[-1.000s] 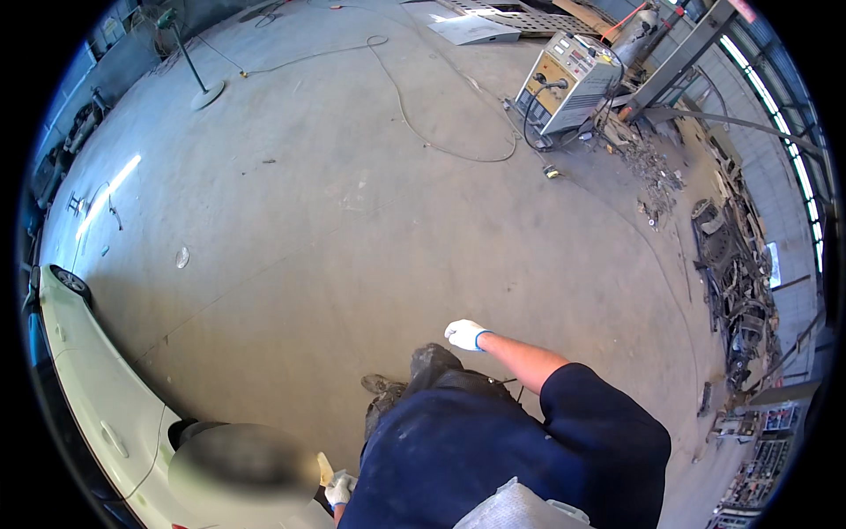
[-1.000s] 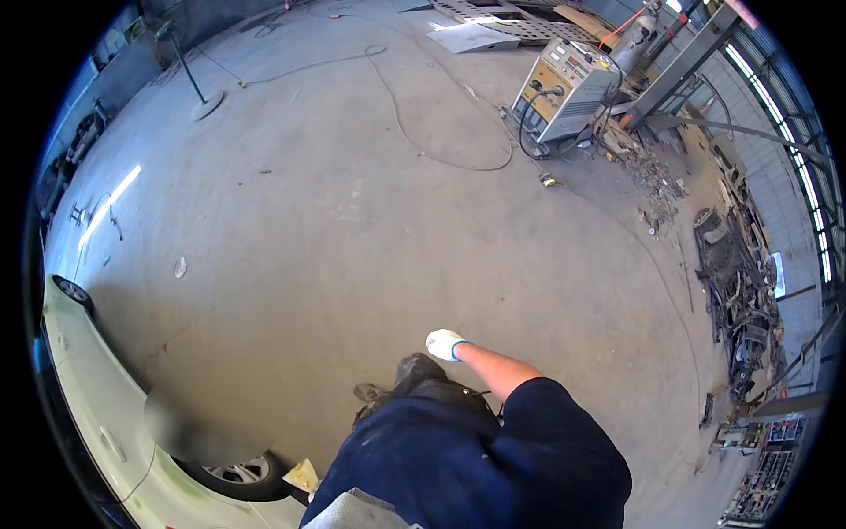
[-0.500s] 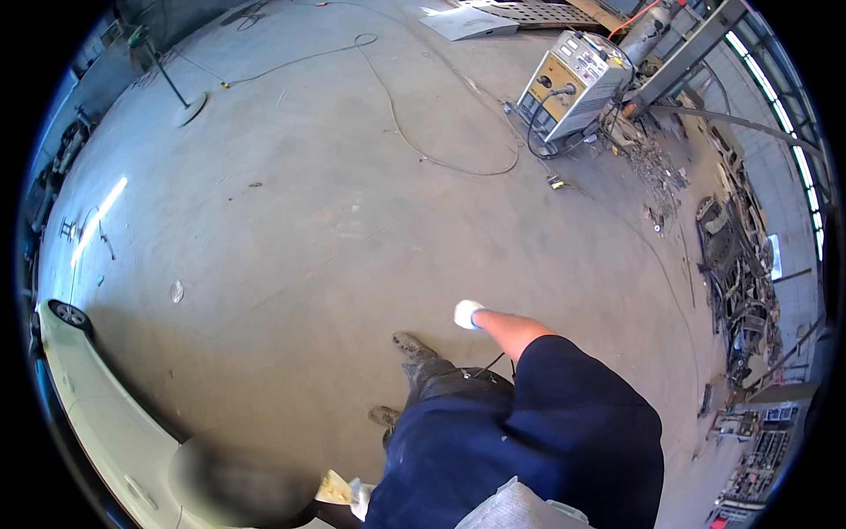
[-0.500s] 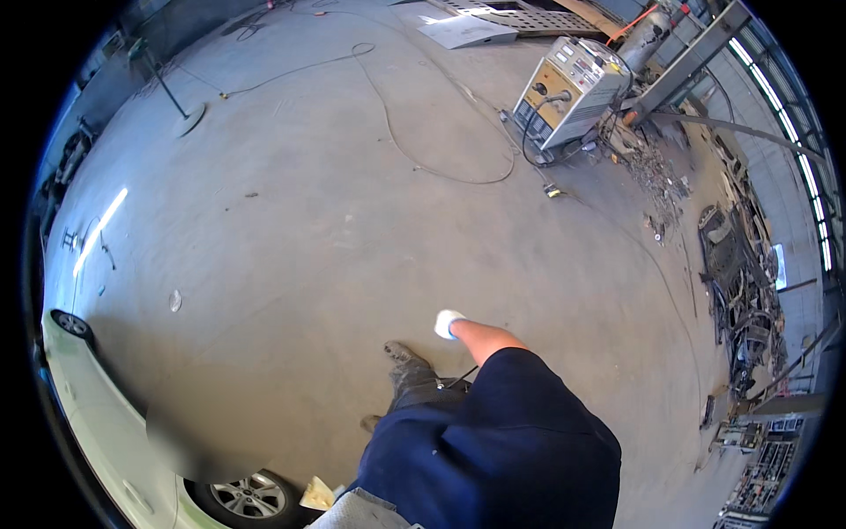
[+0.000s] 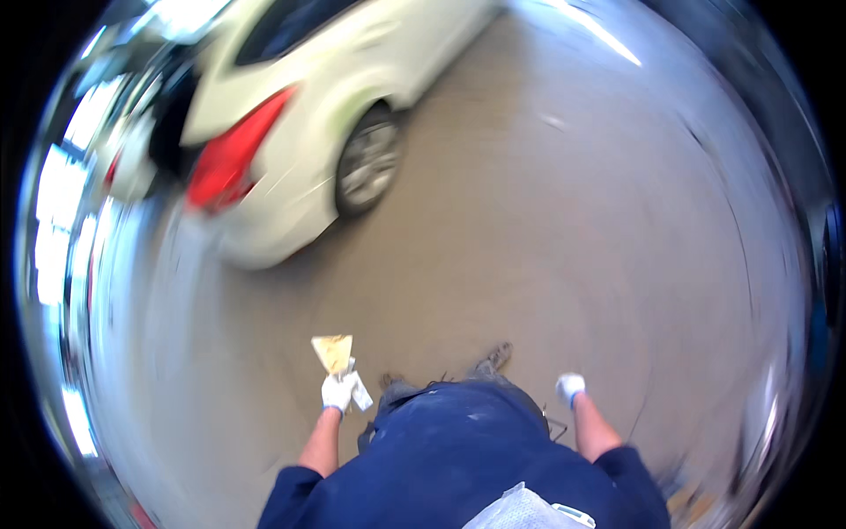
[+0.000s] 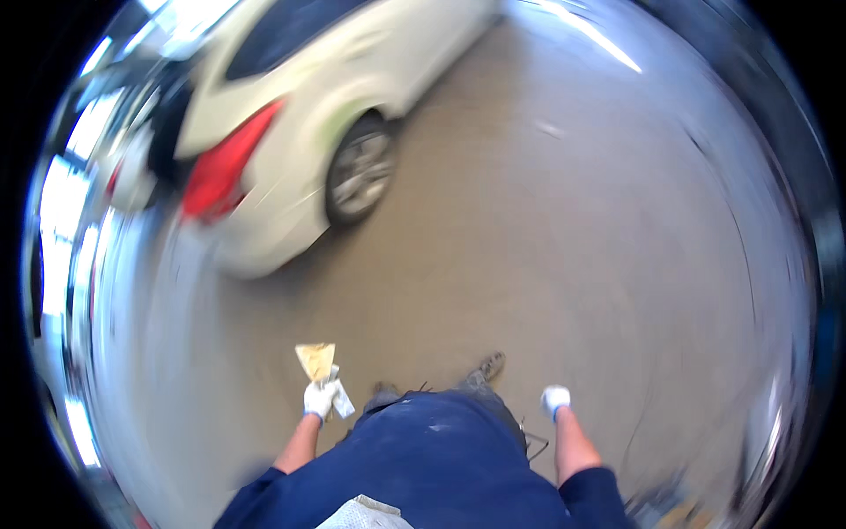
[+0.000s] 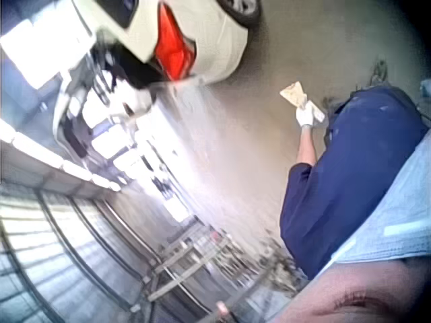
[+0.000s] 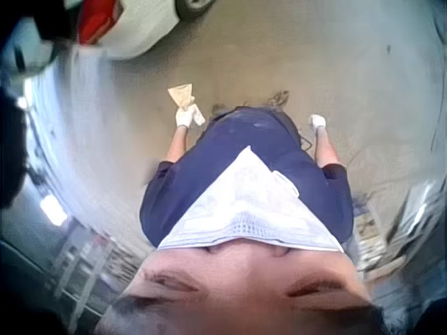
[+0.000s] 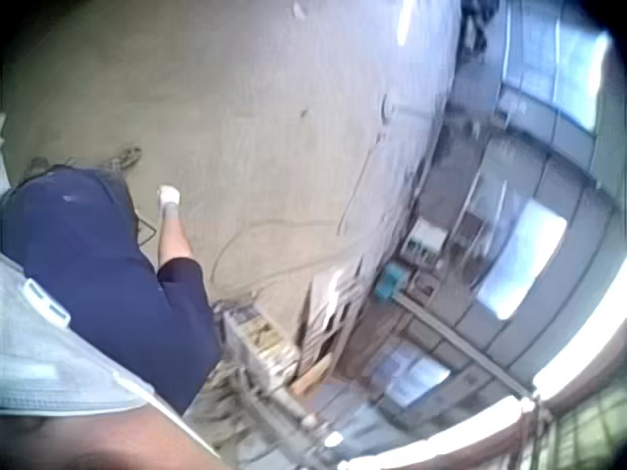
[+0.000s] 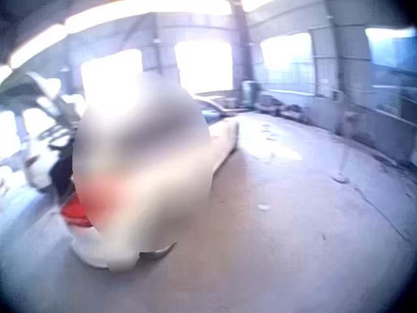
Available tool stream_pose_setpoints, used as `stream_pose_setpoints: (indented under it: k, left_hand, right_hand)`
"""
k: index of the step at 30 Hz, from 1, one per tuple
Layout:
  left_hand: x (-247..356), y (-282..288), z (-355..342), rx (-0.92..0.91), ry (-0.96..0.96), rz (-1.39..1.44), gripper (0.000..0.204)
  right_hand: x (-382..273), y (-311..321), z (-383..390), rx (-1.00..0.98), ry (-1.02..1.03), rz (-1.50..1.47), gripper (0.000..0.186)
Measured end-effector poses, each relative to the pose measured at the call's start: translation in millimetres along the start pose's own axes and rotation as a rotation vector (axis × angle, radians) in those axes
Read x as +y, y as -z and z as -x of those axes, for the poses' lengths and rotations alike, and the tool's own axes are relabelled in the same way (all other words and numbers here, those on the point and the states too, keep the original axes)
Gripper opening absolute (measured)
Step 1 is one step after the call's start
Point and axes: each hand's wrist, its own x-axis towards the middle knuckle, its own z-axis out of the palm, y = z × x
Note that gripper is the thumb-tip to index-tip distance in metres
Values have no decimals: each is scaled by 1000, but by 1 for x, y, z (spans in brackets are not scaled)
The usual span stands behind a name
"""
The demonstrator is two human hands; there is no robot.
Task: The person applies a beige body filler to the rear bumper of a white car using a metal spreader, smoothing the material across the surface. The person then walks to a tool cart, picks up a sanding tool, and returns to the car.
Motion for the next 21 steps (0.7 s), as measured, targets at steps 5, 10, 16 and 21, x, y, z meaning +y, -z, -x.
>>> stream_pose_setpoints:
  k: [5, 10, 16, 21]
  left_hand:
    - [-107, 26, 31, 196, 477, -108, 36]
    - [-242, -52, 121, 17, 933, 32, 36]
    - [-297, -26, 57, 175, 963, 162, 37]
    - [-268, 47, -27, 333, 834, 364, 42]
  right_hand:
    - [-92, 89, -135, -246, -548, -1528, 16]
    - [-123, 214, -226, -83, -348, -1239, 28]
    - [-382, 268, -346, -228, 92, -816, 24]
    - [-467, 271, -411, -463, 91, -554, 25]
